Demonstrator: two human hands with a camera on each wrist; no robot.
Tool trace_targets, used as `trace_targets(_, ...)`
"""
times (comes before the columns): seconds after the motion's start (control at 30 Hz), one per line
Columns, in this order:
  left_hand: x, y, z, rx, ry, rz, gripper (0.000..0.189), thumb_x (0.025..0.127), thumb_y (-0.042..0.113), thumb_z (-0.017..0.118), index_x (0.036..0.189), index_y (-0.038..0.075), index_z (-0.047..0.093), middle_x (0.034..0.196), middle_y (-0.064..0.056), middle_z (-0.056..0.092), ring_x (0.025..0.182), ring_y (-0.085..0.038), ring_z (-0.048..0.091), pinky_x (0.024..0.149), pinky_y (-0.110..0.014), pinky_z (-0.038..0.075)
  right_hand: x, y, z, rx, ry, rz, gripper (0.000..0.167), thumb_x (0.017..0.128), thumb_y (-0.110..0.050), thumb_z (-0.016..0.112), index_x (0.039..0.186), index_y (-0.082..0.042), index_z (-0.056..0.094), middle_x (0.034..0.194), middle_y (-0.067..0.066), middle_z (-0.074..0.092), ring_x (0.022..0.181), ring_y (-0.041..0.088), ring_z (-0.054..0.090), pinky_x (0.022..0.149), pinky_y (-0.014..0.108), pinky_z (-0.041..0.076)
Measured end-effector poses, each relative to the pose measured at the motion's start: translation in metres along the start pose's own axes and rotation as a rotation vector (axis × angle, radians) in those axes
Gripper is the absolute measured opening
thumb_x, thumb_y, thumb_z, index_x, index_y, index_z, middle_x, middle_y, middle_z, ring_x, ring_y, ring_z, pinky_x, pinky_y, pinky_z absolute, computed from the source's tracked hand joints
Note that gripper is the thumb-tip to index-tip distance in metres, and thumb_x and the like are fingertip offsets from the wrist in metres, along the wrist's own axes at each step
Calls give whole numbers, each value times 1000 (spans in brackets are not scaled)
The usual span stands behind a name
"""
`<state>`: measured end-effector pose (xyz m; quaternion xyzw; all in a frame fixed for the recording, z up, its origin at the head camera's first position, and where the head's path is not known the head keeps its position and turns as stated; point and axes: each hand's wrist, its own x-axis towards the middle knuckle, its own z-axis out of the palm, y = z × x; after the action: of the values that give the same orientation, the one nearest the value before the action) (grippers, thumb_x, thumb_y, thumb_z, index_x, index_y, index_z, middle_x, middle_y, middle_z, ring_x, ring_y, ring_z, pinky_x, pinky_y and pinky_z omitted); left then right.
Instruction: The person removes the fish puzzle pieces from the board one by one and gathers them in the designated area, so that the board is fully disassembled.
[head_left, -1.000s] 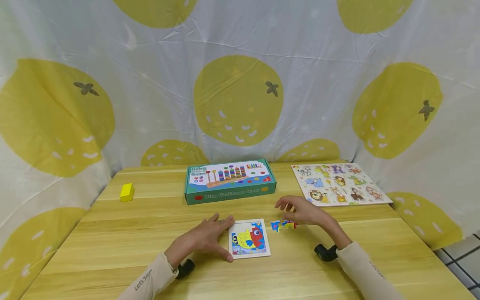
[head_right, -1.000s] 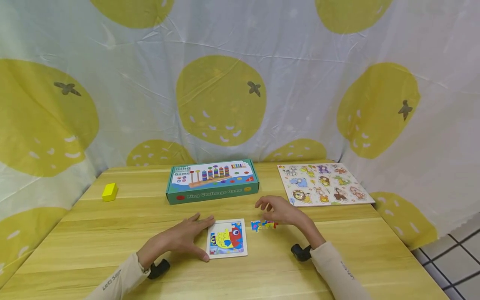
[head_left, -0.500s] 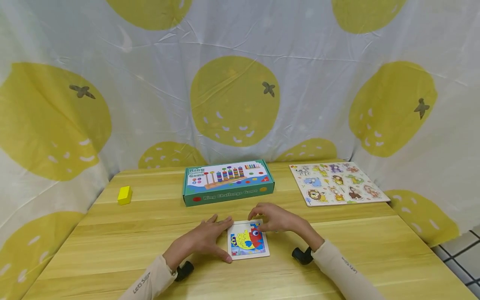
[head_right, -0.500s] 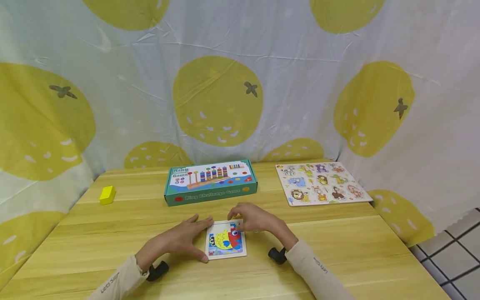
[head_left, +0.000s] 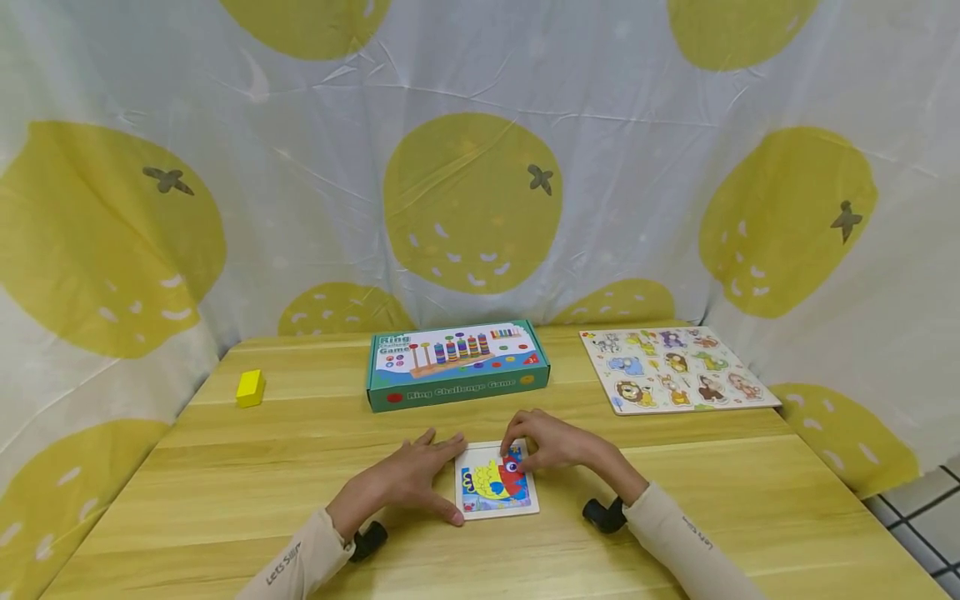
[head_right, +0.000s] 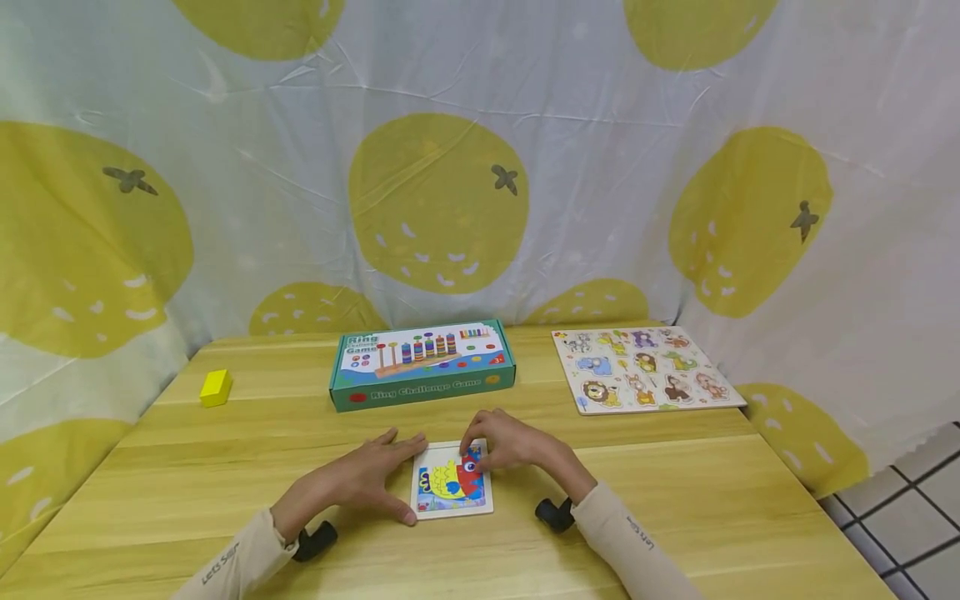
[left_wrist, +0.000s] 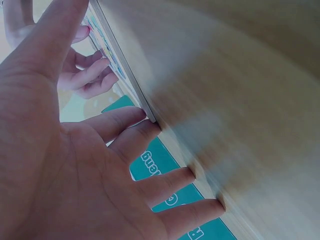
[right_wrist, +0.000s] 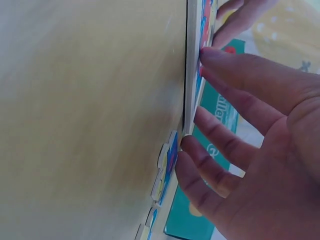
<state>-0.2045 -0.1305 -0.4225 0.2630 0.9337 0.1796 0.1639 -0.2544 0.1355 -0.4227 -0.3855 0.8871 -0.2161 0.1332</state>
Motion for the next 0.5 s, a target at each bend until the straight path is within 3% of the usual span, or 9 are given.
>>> trace_targets(0.5, 0, 1, 0, -8, 8, 3, 103, 67, 63, 76, 149, 16, 36, 156, -2, 30, 143, -46, 14, 107, -71, 15, -2, 1, 1, 42, -6, 17, 19, 81, -15, 76, 99, -19, 72, 113, -5, 53, 109, 17, 43, 94, 38, 39)
